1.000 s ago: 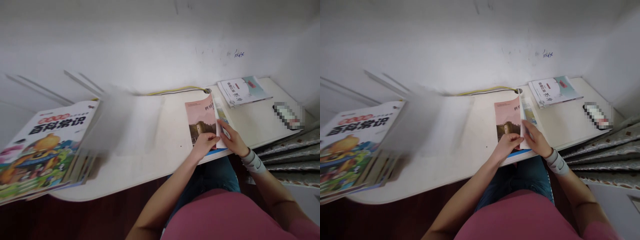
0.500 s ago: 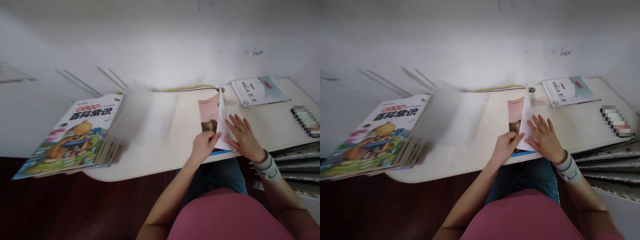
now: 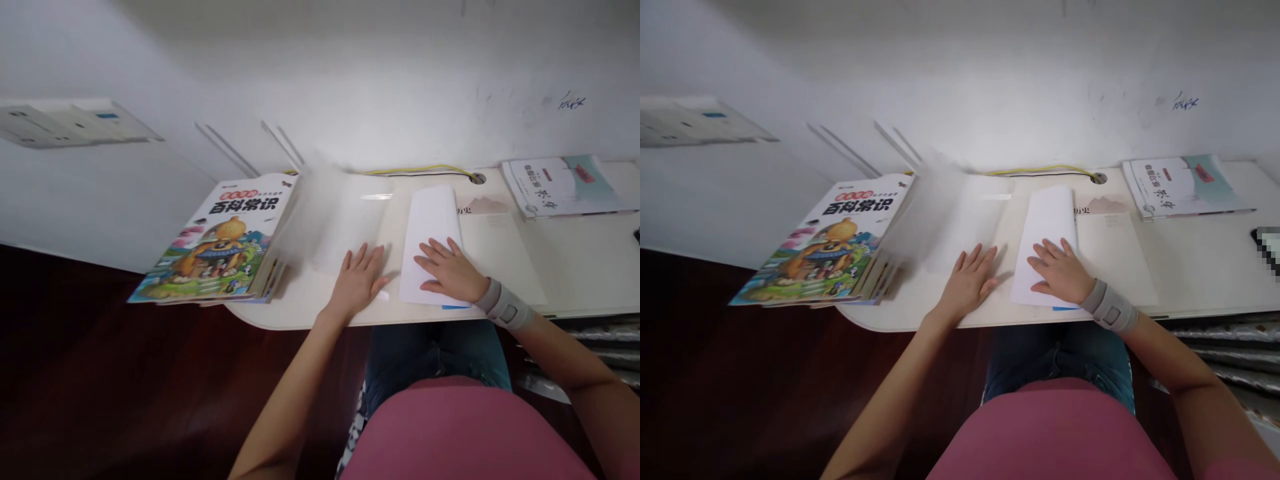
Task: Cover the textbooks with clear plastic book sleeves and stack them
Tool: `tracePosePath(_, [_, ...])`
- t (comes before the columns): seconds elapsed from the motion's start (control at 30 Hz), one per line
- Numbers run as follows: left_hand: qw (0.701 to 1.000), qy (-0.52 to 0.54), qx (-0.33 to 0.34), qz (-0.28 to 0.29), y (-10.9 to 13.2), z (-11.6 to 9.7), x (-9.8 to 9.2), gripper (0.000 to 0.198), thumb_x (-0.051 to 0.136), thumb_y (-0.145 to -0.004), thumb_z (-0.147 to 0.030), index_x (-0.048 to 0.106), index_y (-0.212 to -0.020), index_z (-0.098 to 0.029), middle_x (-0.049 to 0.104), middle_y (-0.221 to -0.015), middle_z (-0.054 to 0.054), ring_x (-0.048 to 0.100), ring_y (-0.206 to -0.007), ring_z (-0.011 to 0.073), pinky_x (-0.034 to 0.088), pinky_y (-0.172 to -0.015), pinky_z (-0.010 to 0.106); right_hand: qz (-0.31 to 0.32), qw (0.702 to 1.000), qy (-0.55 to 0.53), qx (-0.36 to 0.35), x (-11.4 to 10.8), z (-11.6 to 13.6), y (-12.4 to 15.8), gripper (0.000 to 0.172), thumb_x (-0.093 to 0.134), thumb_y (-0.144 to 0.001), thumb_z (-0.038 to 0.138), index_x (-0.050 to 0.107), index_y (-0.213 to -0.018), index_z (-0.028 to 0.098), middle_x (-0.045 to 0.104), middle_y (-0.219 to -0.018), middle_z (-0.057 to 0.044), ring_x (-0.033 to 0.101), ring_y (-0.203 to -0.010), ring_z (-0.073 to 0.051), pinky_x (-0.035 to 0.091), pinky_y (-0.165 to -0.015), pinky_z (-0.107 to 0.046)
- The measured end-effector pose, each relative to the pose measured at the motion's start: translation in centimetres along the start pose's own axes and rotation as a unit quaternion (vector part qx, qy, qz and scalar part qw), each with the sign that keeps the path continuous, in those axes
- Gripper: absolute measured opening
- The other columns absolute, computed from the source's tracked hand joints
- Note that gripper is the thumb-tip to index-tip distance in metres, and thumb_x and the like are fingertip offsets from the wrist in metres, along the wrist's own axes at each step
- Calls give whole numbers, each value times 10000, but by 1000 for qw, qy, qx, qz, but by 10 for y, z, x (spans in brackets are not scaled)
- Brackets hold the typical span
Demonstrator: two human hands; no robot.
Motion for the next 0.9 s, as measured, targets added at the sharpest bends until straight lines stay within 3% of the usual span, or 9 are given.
tracePosePath(0.17, [999,24,-4,-49,4,0,-3,670,252,-950,-535,189,-1502,-160,446,-1452,129,297,-1402,287,199,-1139,510,-1,1000,12,0,4,6,-6,542,445,-923,485,485,-1355,160,420,-1463,-158,317,-1374,-339,213,-1096,-596])
tracePosePath(0.37, [999,14,-27,-37,1,0,-3,675,271,-947,-529,244,-1486,-122,467,-1433,143,317,-1390,299,216,-1133,505,-13,1000,5,-13,9,19,-17,541,454,-919,485,480,-1351,161,433,-1453,-160,343,-1358,-332,211,-1092,-603])
tracePosePath(0.6, [998,-27,-45,-18,-1,-25,-11,680,417,-901,-524,306,-1473,-175,365,-1503,127,213,-1423,350,171,-1126,592,-17,999,2,-36,6,43,-27,559,463,-919,478,477,-1334,104,495,-1394,-190,407,-1319,-314,221,-1098,-586])
tracePosePath(0.7, [998,-24,-50,18,0,-31,-11,592,400,-920,-480,366,-1447,-213,324,-1524,122,237,-1413,364,228,-1098,609,-3,999,7,-35,-8,33,-37,506,447,-937,432,483,-1327,112,516,-1380,-172,428,-1306,-298,236,-1097,-568])
tracePosePath(0.8, [998,-23,-47,31,1,-34,-8,531,373,-937,-458,425,-1414,-230,340,-1516,124,253,-1405,371,243,-1087,618,10,1000,28,8,-20,8,-57,474,446,-941,391,488,-1321,111,463,-1425,-180,381,-1341,-310,217,-1099,-579])
tracePosePath(0.9, [998,-25,-53,21,2,-34,-6,539,368,-941,-434,394,-1434,-218,353,-1507,127,254,-1405,370,225,-1093,623,60,997,34,40,-15,-13,-77,518,463,-926,433,494,-1313,90,433,-1438,-209,357,-1356,-317,198,-1103,-583])
Point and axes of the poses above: each hand's wrist, its own y-axis away from the middle knuckle, its own x-axis out of the palm, z = x × y, the point moved 5 cm from there along -y, towards the middle knuckle
